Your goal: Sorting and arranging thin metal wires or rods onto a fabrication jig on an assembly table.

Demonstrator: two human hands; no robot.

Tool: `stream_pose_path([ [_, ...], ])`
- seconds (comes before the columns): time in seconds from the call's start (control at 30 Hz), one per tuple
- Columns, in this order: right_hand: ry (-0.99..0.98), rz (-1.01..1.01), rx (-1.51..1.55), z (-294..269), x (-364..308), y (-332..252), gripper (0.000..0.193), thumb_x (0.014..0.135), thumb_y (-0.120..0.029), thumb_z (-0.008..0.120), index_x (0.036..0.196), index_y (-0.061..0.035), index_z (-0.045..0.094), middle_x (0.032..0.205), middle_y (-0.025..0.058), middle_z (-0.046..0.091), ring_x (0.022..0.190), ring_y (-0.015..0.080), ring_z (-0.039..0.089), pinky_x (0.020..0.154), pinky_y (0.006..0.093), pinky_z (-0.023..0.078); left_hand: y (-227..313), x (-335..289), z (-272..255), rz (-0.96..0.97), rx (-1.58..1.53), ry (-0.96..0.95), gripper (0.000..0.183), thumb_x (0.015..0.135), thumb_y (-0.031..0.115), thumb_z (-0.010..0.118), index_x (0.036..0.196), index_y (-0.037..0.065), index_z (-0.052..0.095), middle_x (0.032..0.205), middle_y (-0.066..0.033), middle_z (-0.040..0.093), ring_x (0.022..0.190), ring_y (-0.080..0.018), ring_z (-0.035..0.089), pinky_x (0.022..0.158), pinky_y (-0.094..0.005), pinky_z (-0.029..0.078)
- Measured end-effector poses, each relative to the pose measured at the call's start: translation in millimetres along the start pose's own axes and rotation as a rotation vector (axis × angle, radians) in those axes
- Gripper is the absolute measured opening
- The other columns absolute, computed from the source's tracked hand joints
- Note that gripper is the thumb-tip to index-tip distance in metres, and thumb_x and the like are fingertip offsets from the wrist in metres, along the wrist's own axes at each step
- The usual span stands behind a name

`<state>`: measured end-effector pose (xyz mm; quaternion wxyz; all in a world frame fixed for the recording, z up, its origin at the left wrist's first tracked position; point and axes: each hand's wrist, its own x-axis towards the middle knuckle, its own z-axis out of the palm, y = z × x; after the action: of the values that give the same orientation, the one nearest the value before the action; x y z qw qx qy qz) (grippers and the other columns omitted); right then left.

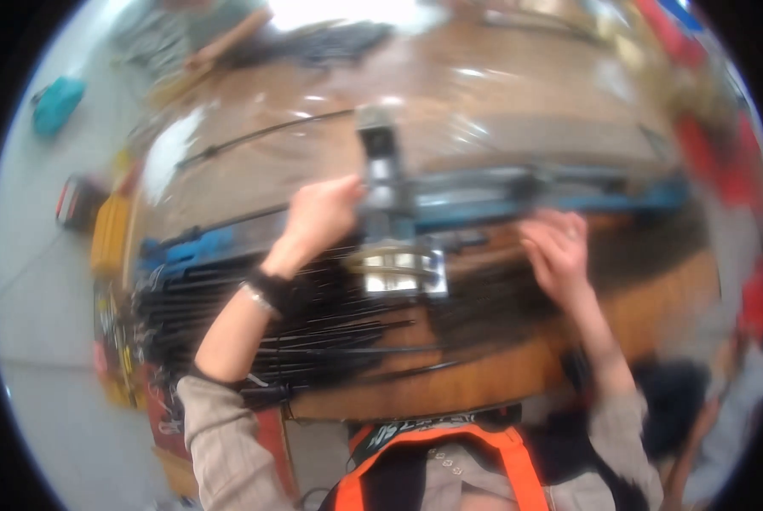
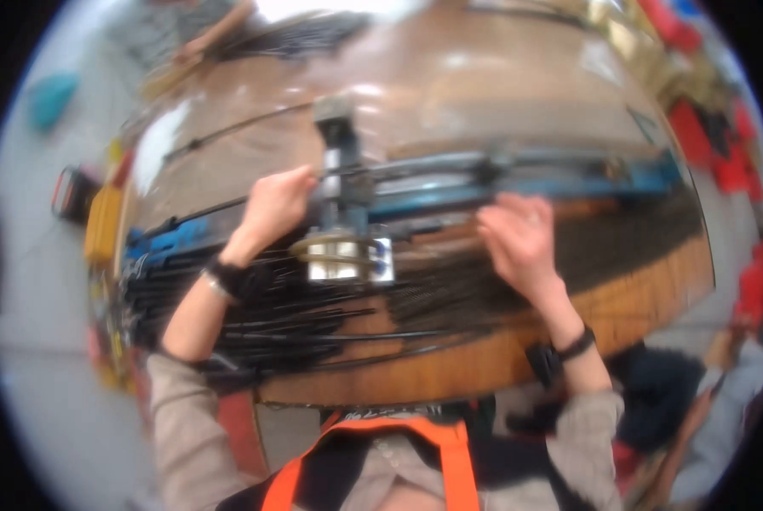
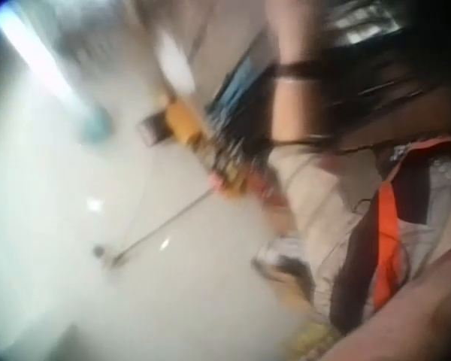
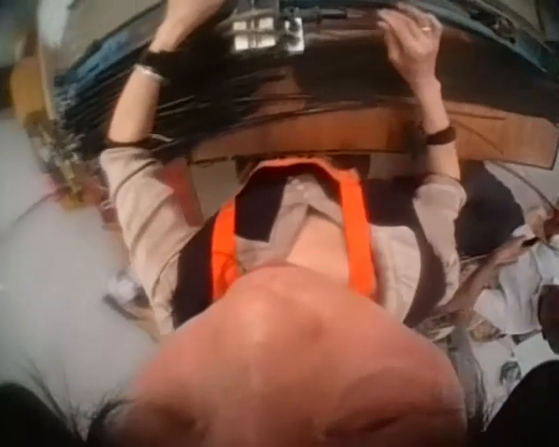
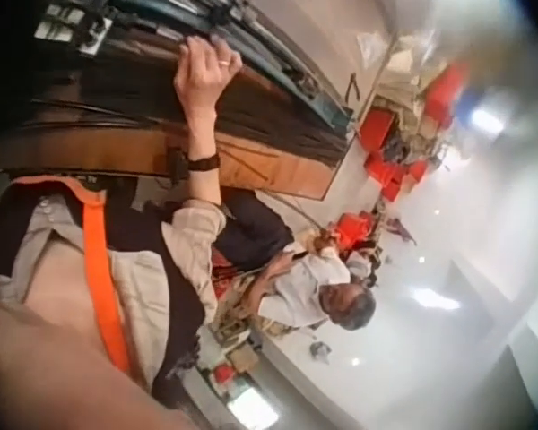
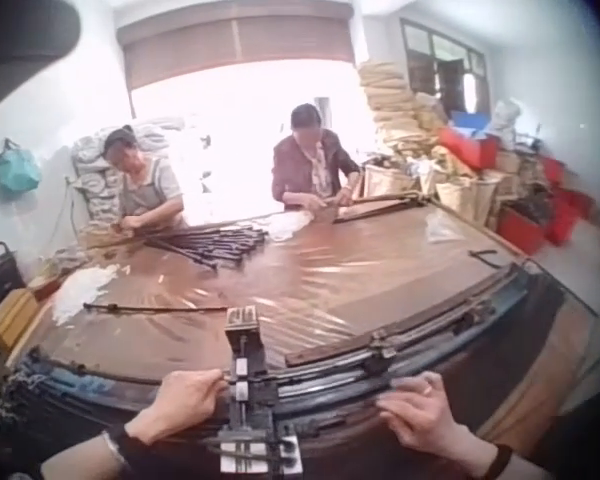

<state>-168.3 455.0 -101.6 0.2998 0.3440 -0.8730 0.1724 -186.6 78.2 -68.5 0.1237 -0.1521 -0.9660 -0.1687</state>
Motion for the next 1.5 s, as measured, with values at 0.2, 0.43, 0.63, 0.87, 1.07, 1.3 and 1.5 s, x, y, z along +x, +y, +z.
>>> stream_pose_path([
  [0.2,0.029,0.05,0.204,5.1,0.8,-13.5,0.022,0.084,-0.009,0.07,0.106,-0.0052,0.068,0.096,0.009,0.07,0.096,0.0298,0.063,0.092,0.0438,0.042,8.7,5.3,-3.0,0.002,0.071,0.017,0.01,0.09,0.015,0.058,0.085,0.007,0.061,0.075,-0.0183,0.066,0.072,-0.0402,0.064,0.062,-0.049,0.05],
  [0.43,-0.107,0.107,0.488,24.1,17.2,-39.7,0.021,0.085,-0.005,0.067,0.106,-0.0027,0.066,0.096,0.012,0.068,0.092,0.0305,0.063,0.082,0.0406,0.047,14.2,0.5,-2.1,-0.001,0.055,0.022,0.008,0.089,0.012,0.058,0.084,0.007,0.06,0.074,-0.0171,0.065,0.072,-0.0396,0.063,0.062,-0.0482,0.049],
  [0.63,-0.089,0.104,0.74,55.7,27.5,-26.7,0.021,0.085,-0.004,0.067,0.106,-0.0012,0.065,0.098,0.0166,0.067,0.087,0.0308,0.065,0.075,0.0379,0.052,-5.3,5.2,10.9,0.141,0.186,0.13,0.003,0.087,0.009,0.059,0.09,0.008,0.06,0.077,-0.0154,0.062,0.076,-0.036,0.062,0.068,-0.0461,0.049],
  [0.87,-0.752,-0.223,0.134,-31.8,-26.5,-59.8,0.018,0.077,-0.018,0.068,0.091,-0.007,0.063,0.083,0.0092,0.059,0.08,0.0264,0.058,0.068,0.043,0.046,-54.8,-3.9,-5.8,0.355,0.499,0.21,0.028,0.088,0.009,0.058,0.116,0.011,0.058,0.1,-0.0109,0.062,0.094,-0.0315,0.06,0.079,-0.0446,0.048],
  [1.07,-0.488,-0.07,0.145,-22.3,-105.2,-90.1,0.029,0.064,-0.004,0.068,0.093,-0.0056,0.062,0.09,0.0111,0.059,0.088,0.029,0.058,0.076,0.0417,0.048,32.1,-99.1,-8.4,0.231,0.53,0.25,0.035,0.078,0.008,0.059,0.112,0.014,0.06,0.103,-0.0101,0.057,0.1,-0.0282,0.055,0.081,-0.0454,0.041],
  [1.3,-0.189,-0.011,0.429,-8.6,-76.2,-95.3,0.023,0.068,0.004,0.066,0.089,-0.0047,0.064,0.077,0.0105,0.06,0.073,0.0303,0.059,0.062,0.039,0.048,191.0,-171.7,61.5,0.1,-0.129,0.345,0.033,0.073,0.01,0.063,0.106,0.005,0.063,0.09,-0.0076,0.06,0.081,-0.0232,0.061,0.065,-0.0375,0.051],
  [1.5,-0.009,-0.042,0.252,-31.4,-81.2,-53.3,0.021,0.083,-0.009,0.07,0.103,-0.0044,0.07,0.081,0.0094,0.064,0.076,0.0283,0.061,0.066,0.0369,0.05,170.1,-157.6,34.8,0.125,-0.033,0.087,0.043,0.072,0.008,0.061,0.115,0.005,0.059,0.088,-0.0068,0.056,0.079,-0.022,0.059,0.062,-0.0321,0.051],
])
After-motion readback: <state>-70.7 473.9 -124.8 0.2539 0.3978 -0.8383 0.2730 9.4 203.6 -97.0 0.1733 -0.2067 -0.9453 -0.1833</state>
